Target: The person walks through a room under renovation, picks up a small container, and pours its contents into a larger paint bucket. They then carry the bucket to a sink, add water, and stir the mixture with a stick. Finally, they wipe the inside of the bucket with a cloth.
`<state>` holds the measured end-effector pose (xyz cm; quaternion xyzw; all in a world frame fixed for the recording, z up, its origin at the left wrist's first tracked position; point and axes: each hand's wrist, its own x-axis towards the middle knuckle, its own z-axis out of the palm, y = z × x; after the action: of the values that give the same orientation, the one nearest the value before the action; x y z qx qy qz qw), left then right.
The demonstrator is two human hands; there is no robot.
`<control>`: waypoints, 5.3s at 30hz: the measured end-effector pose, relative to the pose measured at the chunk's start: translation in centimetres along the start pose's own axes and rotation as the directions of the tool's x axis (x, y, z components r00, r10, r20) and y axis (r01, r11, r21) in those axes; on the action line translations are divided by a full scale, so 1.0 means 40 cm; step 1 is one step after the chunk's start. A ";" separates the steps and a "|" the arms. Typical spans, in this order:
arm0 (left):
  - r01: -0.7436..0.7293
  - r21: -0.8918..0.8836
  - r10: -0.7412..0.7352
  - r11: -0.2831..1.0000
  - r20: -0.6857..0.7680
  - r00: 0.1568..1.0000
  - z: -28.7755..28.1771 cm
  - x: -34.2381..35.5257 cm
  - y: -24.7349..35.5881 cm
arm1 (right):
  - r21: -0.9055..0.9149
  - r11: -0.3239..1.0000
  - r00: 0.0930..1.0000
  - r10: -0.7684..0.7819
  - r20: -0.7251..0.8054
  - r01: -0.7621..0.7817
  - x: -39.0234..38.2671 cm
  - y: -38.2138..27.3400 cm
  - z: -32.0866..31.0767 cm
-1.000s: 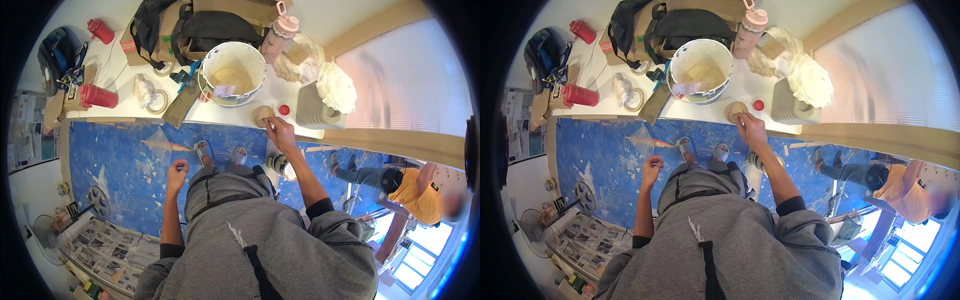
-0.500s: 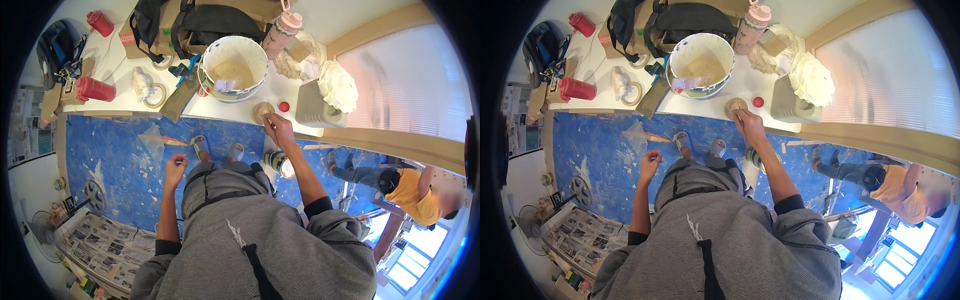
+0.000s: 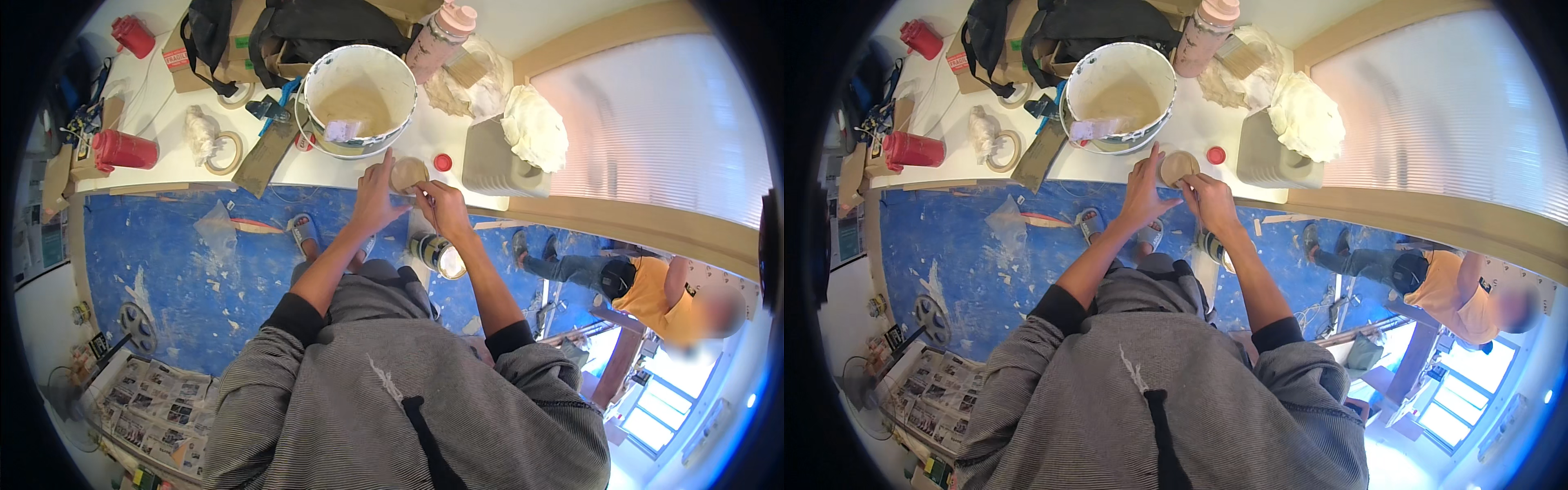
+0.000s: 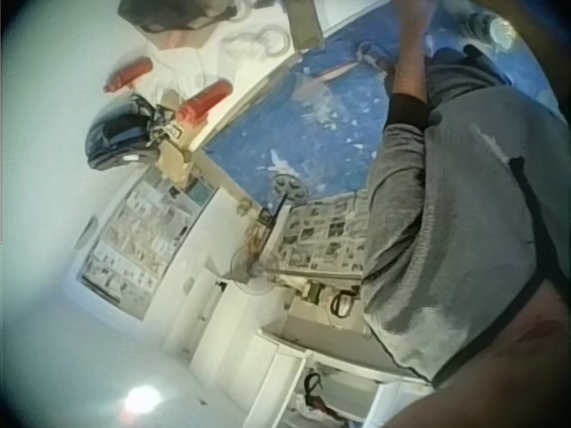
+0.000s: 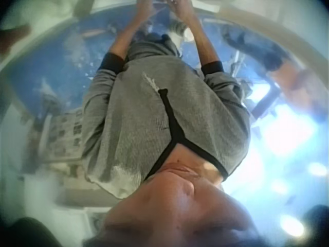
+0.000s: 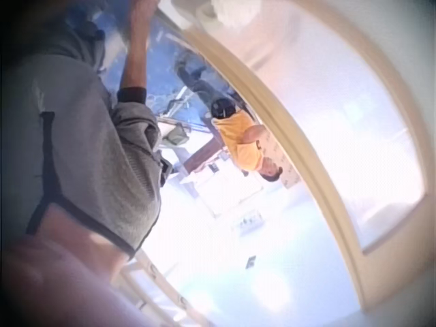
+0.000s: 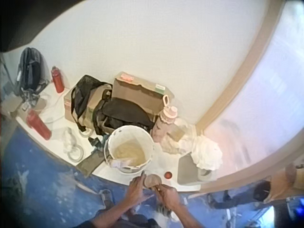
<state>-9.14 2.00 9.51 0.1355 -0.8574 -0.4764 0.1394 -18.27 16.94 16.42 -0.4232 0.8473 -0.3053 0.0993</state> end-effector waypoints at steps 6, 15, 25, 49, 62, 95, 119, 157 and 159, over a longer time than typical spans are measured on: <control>0.045 -0.018 -0.046 0.999 -0.025 0.999 0.069 0.002 -0.036 | -0.215 0.976 0.991 -0.068 -0.116 0.042 0.019 0.034 0.004; 0.030 -0.052 -0.033 0.998 -0.062 0.998 0.073 0.004 -0.069 | 0.046 0.999 1.000 -0.021 0.018 0.020 -0.006 -0.009 0.029; 0.027 -0.036 -0.029 0.999 -0.055 0.998 0.075 0.012 -0.075 | 0.022 1.000 0.999 0.001 -0.037 0.000 0.017 0.020 0.010; 0.056 -0.018 -0.057 0.998 -0.016 0.998 0.066 0.011 -0.072 | -0.219 0.976 1.000 -0.002 0.004 0.003 -0.005 0.053 -0.032; 0.069 -0.030 -0.068 0.997 0.005 0.998 0.063 0.012 -0.077 | -0.038 0.999 0.998 -0.037 -0.043 0.035 -0.016 0.016 0.009; 0.033 -0.049 -0.034 0.998 -0.025 0.999 0.056 0.010 -0.078 | -0.166 0.986 0.998 -0.001 0.060 0.011 0.019 0.025 -0.030; -0.006 -0.046 0.004 0.999 -0.053 0.999 0.052 0.001 -0.089 | -0.158 0.987 0.997 0.021 -0.068 -0.032 0.008 -0.002 0.006; -0.017 -0.065 0.012 0.998 -0.069 0.998 0.055 -0.004 -0.092 | -0.132 0.991 0.997 0.015 -0.076 -0.025 0.000 -0.013 0.014; -0.012 -0.058 0.008 0.998 -0.061 0.998 0.050 0.006 -0.089 | -0.143 0.989 0.997 0.032 -0.066 -0.041 0.000 -0.009 0.005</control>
<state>-9.73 1.68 5.47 0.1416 -0.8391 -0.4963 0.1717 -17.96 16.72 16.48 -0.4038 0.8775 -0.2544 0.0472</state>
